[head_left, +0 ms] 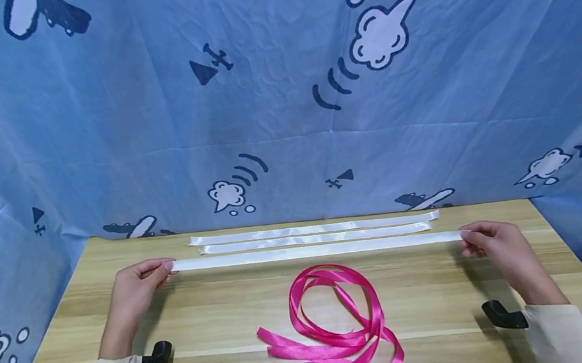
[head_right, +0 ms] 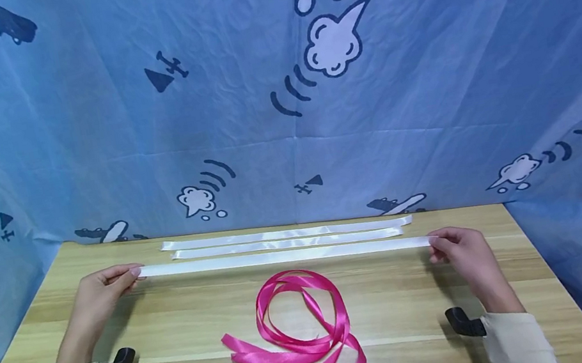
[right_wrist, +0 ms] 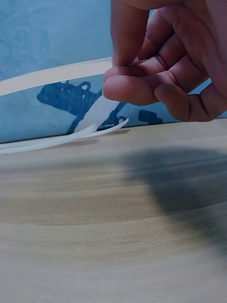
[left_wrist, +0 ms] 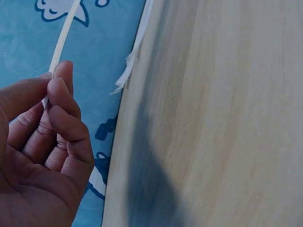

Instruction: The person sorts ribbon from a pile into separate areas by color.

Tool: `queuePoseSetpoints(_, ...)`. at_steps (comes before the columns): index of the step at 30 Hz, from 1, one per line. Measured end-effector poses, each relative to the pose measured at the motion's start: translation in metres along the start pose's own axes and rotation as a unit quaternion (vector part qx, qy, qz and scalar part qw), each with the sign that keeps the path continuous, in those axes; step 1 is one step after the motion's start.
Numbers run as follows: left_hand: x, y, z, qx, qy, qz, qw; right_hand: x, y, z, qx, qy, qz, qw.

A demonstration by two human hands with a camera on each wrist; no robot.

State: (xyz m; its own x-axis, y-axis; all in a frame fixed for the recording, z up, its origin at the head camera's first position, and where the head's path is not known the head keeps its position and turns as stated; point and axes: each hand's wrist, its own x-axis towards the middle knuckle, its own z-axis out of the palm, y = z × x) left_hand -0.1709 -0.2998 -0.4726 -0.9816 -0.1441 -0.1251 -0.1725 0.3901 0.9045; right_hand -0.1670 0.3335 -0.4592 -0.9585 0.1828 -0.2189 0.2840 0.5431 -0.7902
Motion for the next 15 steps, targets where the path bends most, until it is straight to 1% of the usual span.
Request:
queuePoseSetpoints(5, 0.009, -0.003, 0.003, 0.001, -0.013, -0.005, 0.9999, 0.008, 0.003, 0.004, 0.002, -0.001, 0.009, 1.000)
queuePoseSetpoints(9, 0.015, -0.005, 0.007, -0.001, -0.016, -0.020, 0.9997, 0.014, 0.005, 0.008, 0.025, 0.003, 0.023, 0.999)
queuePoseSetpoints(11, 0.018, -0.005, 0.010, 0.008, -0.013, -0.022, 0.9996, 0.016, 0.006, 0.010, 0.033, 0.005, 0.031, 0.999)
queuePoseSetpoints(15, 0.023, -0.007, 0.014, 0.034, -0.008, -0.014, 0.9993, 0.019, 0.008, 0.012, 0.034, 0.010, 0.044, 0.998)
